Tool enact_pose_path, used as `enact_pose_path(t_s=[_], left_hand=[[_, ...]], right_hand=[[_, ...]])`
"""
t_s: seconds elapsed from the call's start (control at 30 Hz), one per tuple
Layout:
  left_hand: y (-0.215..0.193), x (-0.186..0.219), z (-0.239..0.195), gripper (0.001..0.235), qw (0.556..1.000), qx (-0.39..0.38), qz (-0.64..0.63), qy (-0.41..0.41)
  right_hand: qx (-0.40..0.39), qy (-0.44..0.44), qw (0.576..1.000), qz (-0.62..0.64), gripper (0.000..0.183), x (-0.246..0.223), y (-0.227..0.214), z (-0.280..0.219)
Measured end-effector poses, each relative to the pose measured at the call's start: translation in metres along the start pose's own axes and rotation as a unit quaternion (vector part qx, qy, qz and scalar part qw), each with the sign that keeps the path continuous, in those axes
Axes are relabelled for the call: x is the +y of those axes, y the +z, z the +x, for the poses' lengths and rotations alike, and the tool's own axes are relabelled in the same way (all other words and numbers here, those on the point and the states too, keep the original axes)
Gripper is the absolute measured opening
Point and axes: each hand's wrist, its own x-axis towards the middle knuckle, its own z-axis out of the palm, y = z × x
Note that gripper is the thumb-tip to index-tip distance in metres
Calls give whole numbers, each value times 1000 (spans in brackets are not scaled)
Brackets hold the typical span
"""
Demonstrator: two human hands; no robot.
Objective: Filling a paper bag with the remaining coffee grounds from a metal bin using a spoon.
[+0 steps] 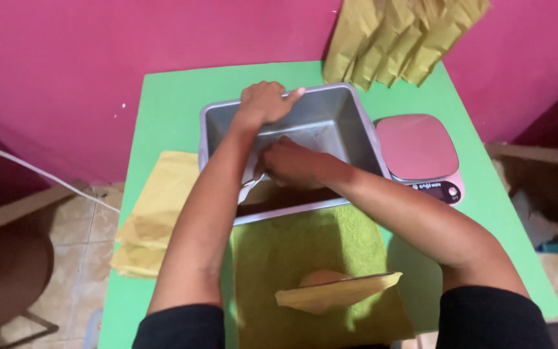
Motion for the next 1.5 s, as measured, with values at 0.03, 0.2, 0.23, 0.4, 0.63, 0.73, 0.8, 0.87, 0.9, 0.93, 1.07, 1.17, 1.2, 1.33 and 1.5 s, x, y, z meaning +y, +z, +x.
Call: enact_pose_path(t_s=[0.03,0.2,0.23,0.4,0.63,0.73,0.8,0.87,0.9,0.93,1.07,1.17,1.2,1.33,1.5], left_hand=[[-1,1,3,85,1000,-4,3,4],[6,-4,6,85,1000,13,9,-2],[7,-3,4,85,1000,12,5,-4],[-4,1,4,81,999,-15,-3,-33],[5,-3,4,76,999,20,-28,-34],[3,-3,6,69,998,54,-8,-13],[5,-3,2,70,998,56,-7,-9],[10,-2,-2,67,997,72,-7,3],[10,-4,-4,65,996,91,-8,13],[11,-5,-6,65,996,90,-4,10],[10,-8,-8,61,994,101,1,43],[22,-15,7,61,992,114,-1,54],[28,-19,13,64,989,135,-4,58],[19,-16,10,64,993,106,-40,44],[19,-22,13,59,988,110,-107,33]], right_hand=[[3,5,1000,3,25,4,4,3],[81,-21,996,-30,24,2,12,7],[77,-22,996,-30,24,1,13,8],[146,-61,975,-153,28,20,23,37],[168,-123,968,-138,22,27,48,30],[180,-170,964,-96,17,20,35,27],[156,-140,978,-22,16,20,44,26],[150,-142,978,-5,17,16,37,23],[143,-147,979,11,19,13,33,24],[146,-149,978,13,19,11,30,22],[126,-132,981,-70,5,8,26,23],[38,-47,998,35,8,15,22,30],[-26,40,983,176,11,18,21,32],[-58,-7,996,72,47,33,8,19],[-22,13,1000,13,43,68,12,13]])
